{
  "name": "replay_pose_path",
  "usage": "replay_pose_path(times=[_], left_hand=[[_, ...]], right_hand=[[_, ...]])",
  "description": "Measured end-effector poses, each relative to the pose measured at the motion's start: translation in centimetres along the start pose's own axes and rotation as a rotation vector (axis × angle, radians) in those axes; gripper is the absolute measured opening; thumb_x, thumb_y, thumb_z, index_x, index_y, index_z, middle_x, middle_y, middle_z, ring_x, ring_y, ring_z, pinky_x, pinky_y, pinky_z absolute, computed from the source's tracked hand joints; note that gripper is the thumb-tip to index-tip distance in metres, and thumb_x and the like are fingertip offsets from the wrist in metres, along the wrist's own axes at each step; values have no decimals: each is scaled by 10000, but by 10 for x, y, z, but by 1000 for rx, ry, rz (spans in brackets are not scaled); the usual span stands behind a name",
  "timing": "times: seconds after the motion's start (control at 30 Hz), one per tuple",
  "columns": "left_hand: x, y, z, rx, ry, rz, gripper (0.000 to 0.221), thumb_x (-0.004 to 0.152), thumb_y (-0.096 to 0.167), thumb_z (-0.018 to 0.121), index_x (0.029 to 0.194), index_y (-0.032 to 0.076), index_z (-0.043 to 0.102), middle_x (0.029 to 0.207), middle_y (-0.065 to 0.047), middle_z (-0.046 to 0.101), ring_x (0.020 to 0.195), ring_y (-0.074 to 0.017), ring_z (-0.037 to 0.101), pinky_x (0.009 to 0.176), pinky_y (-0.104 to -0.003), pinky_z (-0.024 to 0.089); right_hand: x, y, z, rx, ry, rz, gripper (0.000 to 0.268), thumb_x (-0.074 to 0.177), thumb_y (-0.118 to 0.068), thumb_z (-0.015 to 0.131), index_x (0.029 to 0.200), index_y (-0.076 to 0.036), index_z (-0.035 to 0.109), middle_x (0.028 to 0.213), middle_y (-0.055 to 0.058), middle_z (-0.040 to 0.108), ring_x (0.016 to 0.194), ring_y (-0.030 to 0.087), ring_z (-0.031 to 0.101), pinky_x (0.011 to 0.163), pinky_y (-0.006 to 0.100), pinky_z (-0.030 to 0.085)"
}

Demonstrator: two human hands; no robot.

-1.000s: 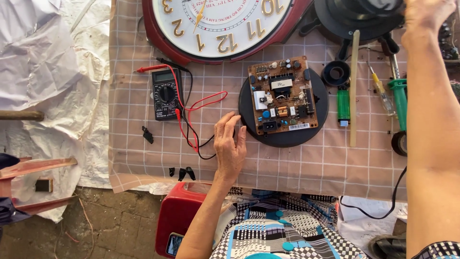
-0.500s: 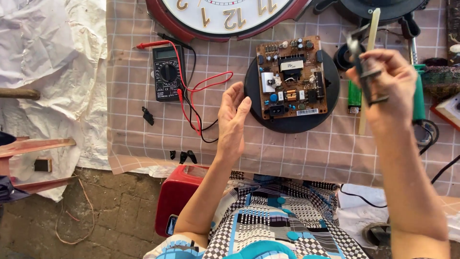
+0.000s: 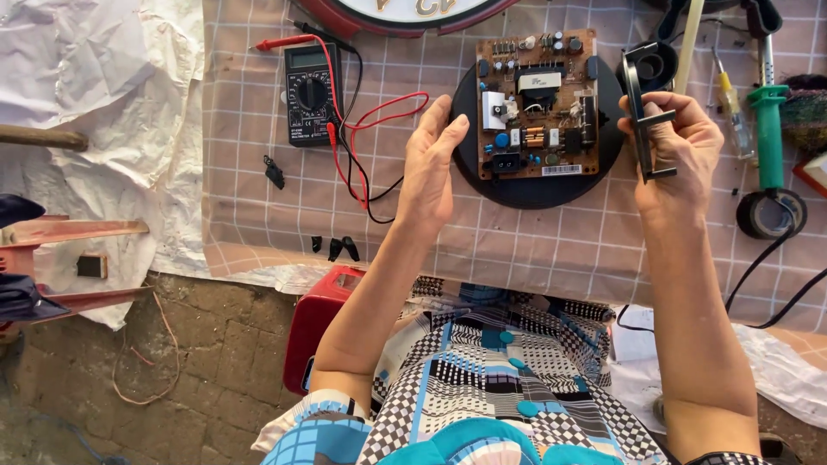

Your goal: Repairing an electronic circuit board by soldering components, testing circuits with a multimeter, and using a screwdriver for assembly.

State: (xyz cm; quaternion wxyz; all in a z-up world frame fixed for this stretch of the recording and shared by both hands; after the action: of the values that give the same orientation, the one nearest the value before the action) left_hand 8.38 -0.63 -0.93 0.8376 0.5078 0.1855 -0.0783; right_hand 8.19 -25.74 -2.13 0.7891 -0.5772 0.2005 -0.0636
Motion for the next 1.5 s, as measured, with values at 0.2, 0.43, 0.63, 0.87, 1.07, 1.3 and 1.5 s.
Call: replay_pose_path(times=[0.2, 0.43, 0.63, 0.87, 1.07, 1.3, 1.5], left_hand=[[-1, -10, 9, 213, -25, -22, 638, 727, 282, 559, 1260, -8, 362, 1427, -100, 143, 1313, -189, 173, 1051, -347, 188], [2, -9, 11, 618, 106, 102, 449, 774, 287, 466, 1164, 71, 523, 1380, -107, 269, 1246, -263, 188, 999, -434, 228], [-5, -4, 12, 620, 117, 163, 444, 767, 284, 482, 1157, 76, 530, 1378, -117, 285, 1259, -263, 206, 1003, -440, 234], [-68, 13, 39, 453, -237, 377, 509, 880, 367, 435, 1291, 79, 350, 1090, -109, 515, 870, -129, 522, 699, -215, 519], [-71, 22, 22, 411, -175, 348, 381, 821, 173, 551, 1146, -15, 484, 1031, -126, 574, 909, -185, 569, 791, -240, 510], [-29, 92, -68, 687, 216, 558, 333, 826, 209, 550, 1113, 44, 515, 1043, -98, 604, 949, -196, 583, 815, -268, 510], [21, 106, -124, 581, 219, 554, 298, 827, 89, 554, 1092, -41, 517, 1024, -137, 610, 904, -171, 606, 789, -220, 538]], right_hand=[[-7, -5, 10, -62, -65, -124, 58, 848, -20, 574, 879, -63, 598, 834, 44, 635, 770, 88, 640, 742, 141, 542], [-13, 1, 6, 6, -8, -32, 96, 800, -138, 653, 856, -93, 588, 864, 77, 648, 717, 99, 636, 657, 145, 554], [-32, -6, 16, -186, -55, -236, 71, 845, -26, 584, 903, -67, 585, 864, 27, 614, 763, 72, 574, 694, 156, 488], [-88, -52, 38, -506, 17, -689, 66, 914, -22, 539, 925, 39, 520, 941, 211, 590, 906, 283, 598, 779, 315, 462], [-102, -52, 69, -625, -151, -736, 115, 923, -61, 540, 996, 26, 547, 1014, 159, 604, 911, 233, 588, 760, 296, 474], [-88, -47, 17, -646, -97, -732, 68, 958, 73, 527, 1008, 67, 571, 930, 176, 603, 733, 222, 595, 662, 280, 461], [-88, -41, -24, -647, 46, -630, 82, 996, 70, 483, 989, 99, 560, 944, 182, 583, 737, 221, 569, 684, 261, 449]])
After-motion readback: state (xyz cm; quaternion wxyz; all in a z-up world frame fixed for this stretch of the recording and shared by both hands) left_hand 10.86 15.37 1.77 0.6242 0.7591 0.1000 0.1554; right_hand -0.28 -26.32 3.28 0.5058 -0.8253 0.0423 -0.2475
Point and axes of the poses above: each hand's wrist, its own x-axis towards the middle knuckle, its own z-axis out of the palm, y = z × x, the point moved 6 cm from there along x, towards the middle knuckle
